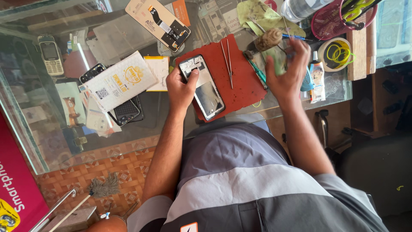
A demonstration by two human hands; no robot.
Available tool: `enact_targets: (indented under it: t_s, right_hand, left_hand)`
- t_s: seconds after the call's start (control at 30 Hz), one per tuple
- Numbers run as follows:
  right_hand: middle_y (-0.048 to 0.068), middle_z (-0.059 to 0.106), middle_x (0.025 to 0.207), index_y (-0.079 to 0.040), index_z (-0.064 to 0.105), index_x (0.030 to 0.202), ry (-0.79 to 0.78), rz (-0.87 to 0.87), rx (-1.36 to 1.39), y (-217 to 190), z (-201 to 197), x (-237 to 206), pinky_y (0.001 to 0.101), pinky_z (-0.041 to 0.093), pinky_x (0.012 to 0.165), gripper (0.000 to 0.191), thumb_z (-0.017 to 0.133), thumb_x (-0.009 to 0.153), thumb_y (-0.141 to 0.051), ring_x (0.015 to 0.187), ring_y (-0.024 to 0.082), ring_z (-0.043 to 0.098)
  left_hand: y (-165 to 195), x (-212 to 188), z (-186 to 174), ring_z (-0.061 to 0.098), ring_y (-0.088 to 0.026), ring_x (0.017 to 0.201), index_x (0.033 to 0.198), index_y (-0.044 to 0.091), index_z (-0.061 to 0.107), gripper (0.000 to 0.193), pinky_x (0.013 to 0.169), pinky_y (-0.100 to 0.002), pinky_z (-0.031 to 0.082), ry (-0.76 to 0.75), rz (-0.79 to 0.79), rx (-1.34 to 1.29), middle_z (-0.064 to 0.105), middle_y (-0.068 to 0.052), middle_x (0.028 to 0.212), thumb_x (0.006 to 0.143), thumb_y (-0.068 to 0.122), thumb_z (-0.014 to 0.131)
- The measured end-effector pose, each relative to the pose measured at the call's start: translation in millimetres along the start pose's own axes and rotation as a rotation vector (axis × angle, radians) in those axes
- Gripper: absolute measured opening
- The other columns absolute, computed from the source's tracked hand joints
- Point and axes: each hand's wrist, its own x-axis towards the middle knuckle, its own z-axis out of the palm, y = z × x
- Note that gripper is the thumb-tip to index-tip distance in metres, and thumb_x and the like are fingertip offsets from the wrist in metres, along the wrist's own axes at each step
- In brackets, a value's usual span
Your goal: The person disassembles a smartphone, cleans the internal components with a toothbrush, and reassembles the device by aligning and connecting the screen assembly. The person uses a metal prying tool and a toothbrush to clean and manipulate the phone parts.
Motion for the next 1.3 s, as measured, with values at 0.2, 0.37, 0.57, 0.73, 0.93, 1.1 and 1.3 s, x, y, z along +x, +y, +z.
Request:
enact_targets:
  t_s: [0.2, 0.37, 0.57, 0.73, 0.93, 1.1, 1.3]
  right_hand:
    - [0.013, 0.061, 0.104, -0.006, 0.063, 0.11, -0.214, -0.1, -0.342, -34.9, -4.2, -14.1, 0.0479, 0.045, 0.086, 0.024, 0.08, 0.095, -0.015, 0.097, 0.035, 0.057]
    - [0.017, 0.061, 0.111, -0.001, 0.06, 0.115, -0.182, -0.064, -0.186, -63.5, 2.1, -7.0, 0.0466, 0.051, 0.078, 0.018, 0.07, 0.101, -0.008, 0.093, 0.036, 0.063]
    - [0.015, 0.061, 0.107, -0.009, 0.066, 0.13, -0.395, -0.123, 0.028, -96.5, 17.8, -4.6, 0.0451, 0.057, 0.066, 0.035, 0.067, 0.096, -0.004, 0.083, 0.034, 0.07]
    - [0.013, 0.064, 0.106, -0.014, 0.071, 0.127, -0.325, -0.058, -0.061, -84.0, 3.9, 5.7, 0.0429, 0.057, 0.064, 0.029, 0.067, 0.1, -0.005, 0.076, 0.029, 0.069]
    - [0.018, 0.061, 0.101, -0.004, 0.068, 0.131, -0.266, -0.021, -0.098, -80.5, -8.7, 12.2, 0.041, 0.051, 0.063, 0.034, 0.072, 0.097, -0.006, 0.071, 0.029, 0.063]
    - [0.015, 0.061, 0.102, -0.006, 0.069, 0.133, -0.196, -0.068, -0.042, -79.5, -6.2, 15.0, 0.0399, 0.052, 0.073, 0.034, 0.067, 0.1, 0.001, 0.084, 0.029, 0.065]
    - [0.014, 0.062, 0.1, -0.006, 0.07, 0.132, -0.242, -0.039, -0.007, -66.9, 11.2, 14.8, 0.0371, 0.051, 0.069, 0.033, 0.068, 0.099, 0.002, 0.078, 0.026, 0.063]
  left_hand:
    - [9.8, 18.1, -12.9, 0.065, -0.007, 0.085, 0.112, -0.003, 0.069, 0.018, 0.076, -0.025, 0.054, 0.015, -0.011, -0.029, 0.074, -0.004, 0.097, 0.094, 0.003, 0.07]
    - [15.9, 33.2, -15.1, 0.067, -0.008, 0.089, 0.114, -0.002, 0.069, 0.019, 0.08, -0.025, 0.055, 0.006, 0.001, -0.093, 0.074, -0.005, 0.101, 0.095, 0.003, 0.069]
    - [17.4, 36.3, -12.6, 0.066, -0.009, 0.092, 0.117, -0.003, 0.068, 0.023, 0.084, -0.026, 0.055, 0.054, 0.03, -0.09, 0.073, -0.005, 0.103, 0.095, 0.002, 0.068]
    - [5.8, 34.9, -10.2, 0.065, -0.01, 0.094, 0.116, -0.002, 0.069, 0.021, 0.087, -0.026, 0.053, 0.159, 0.046, -0.23, 0.072, -0.005, 0.105, 0.096, 0.002, 0.069]
    - [2.6, 38.1, -38.8, 0.068, -0.018, 0.096, 0.111, -0.003, 0.072, 0.02, 0.091, -0.031, 0.053, 0.235, -0.134, -0.685, 0.074, -0.01, 0.106, 0.092, 0.001, 0.071]
    - [14.6, 36.1, -56.3, 0.07, -0.019, 0.096, 0.115, -0.001, 0.071, 0.027, 0.09, -0.032, 0.055, 0.264, -0.123, -0.757, 0.075, -0.009, 0.107, 0.088, 0.004, 0.066]
    - [12.4, 44.4, -75.2, 0.072, -0.022, 0.098, 0.117, -0.003, 0.069, 0.027, 0.092, -0.035, 0.056, 0.29, -0.088, -0.79, 0.075, -0.013, 0.109, 0.091, 0.005, 0.065]
